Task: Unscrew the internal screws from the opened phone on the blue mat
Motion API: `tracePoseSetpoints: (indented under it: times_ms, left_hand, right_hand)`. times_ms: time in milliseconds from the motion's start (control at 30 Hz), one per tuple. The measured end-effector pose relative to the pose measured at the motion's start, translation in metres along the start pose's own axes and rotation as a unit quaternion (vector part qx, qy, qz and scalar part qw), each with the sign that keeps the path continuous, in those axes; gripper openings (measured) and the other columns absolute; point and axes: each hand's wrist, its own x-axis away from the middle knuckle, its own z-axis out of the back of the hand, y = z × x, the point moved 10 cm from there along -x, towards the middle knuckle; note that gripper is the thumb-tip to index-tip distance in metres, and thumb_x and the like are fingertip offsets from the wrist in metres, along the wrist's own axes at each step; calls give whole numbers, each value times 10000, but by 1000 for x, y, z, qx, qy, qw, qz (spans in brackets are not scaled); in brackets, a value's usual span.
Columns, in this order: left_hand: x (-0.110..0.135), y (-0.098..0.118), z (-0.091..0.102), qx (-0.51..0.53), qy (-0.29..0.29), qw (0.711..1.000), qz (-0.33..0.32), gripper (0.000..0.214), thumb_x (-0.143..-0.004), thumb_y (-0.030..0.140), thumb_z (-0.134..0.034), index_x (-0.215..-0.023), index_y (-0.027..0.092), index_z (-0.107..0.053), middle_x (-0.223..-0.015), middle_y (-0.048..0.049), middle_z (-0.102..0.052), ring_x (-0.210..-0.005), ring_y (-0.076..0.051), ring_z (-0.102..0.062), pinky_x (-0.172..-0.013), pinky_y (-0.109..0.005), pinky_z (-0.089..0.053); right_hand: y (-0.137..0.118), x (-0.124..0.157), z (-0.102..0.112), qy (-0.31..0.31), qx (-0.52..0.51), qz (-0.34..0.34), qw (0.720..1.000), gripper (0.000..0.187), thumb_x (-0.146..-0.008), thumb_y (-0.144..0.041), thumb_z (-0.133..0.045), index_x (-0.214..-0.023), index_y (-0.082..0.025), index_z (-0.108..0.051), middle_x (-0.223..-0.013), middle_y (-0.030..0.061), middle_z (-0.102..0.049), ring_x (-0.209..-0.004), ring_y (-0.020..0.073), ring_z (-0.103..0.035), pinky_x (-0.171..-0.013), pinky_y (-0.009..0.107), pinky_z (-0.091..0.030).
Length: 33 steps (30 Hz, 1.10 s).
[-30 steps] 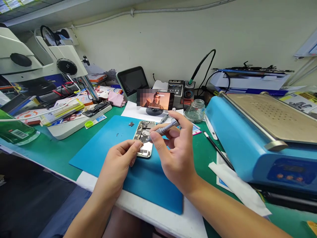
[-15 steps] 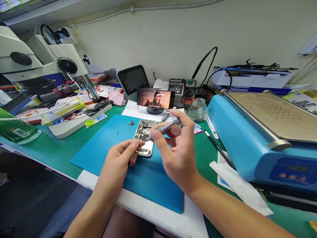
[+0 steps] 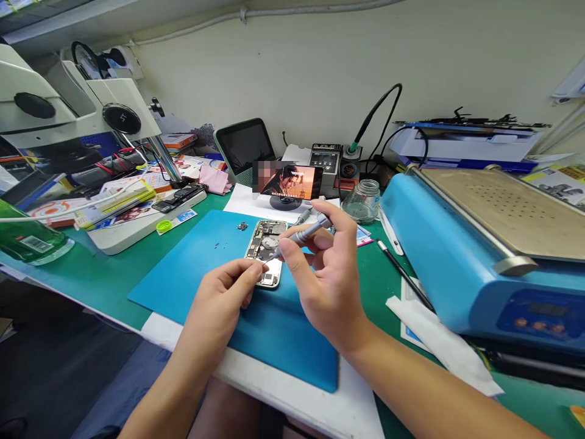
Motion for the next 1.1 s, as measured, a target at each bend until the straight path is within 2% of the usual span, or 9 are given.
tracePoseSetpoints:
  times_ms: [433, 700, 900, 1100]
  left_hand:
    - [1, 1, 0, -8, -1, 1000, -5, 281, -945, 454, -685, -912, 204, -809, -645, 40, -511, -632, -110, -414, -593, -227, -349]
    - [-1, 1, 0, -7, -3, 1000, -9, 285, -963, 453, -669, -940, 214, -822, -655, 36, -539, -648, -108, -444, -615, -219, -377]
    - [0, 1, 0, -25, 0, 999, -21, 320, -980, 482, -651, -954, 210, -817, -666, 29, -582, -652, -111, -500, -619, -219, -415]
    - [10, 13, 9, -107, 49, 989, -90, 294, -1057, 433, -548, -1112, 240, -762, -893, -5, -708, -750, -147, -620, -652, -258, -490]
  right_hand:
    - [3, -1, 1, -5, -1, 2, 1000, 467, -965, -149, -734, -1325, -375, -540, -930, -9, -773, -803, 210, -766, -695, 388, -723]
    - [5, -1, 2, -3, 5, 4, 1000, 468, -968, -175, -738, -1330, -405, -549, -946, -6, -773, -809, 236, -771, -685, 430, -715]
    - [3, -1, 1, -8, 8, 2, 1000, 470, -967, -165, -736, -1333, -387, -542, -946, -15, -772, -785, 206, -770, -699, 390, -719]
    - [-3, -4, 5, 10, 4, 15, 1000, 465, -961, -150, -745, -1315, -383, -555, -942, -29, -784, -794, 189, -777, -724, 362, -730]
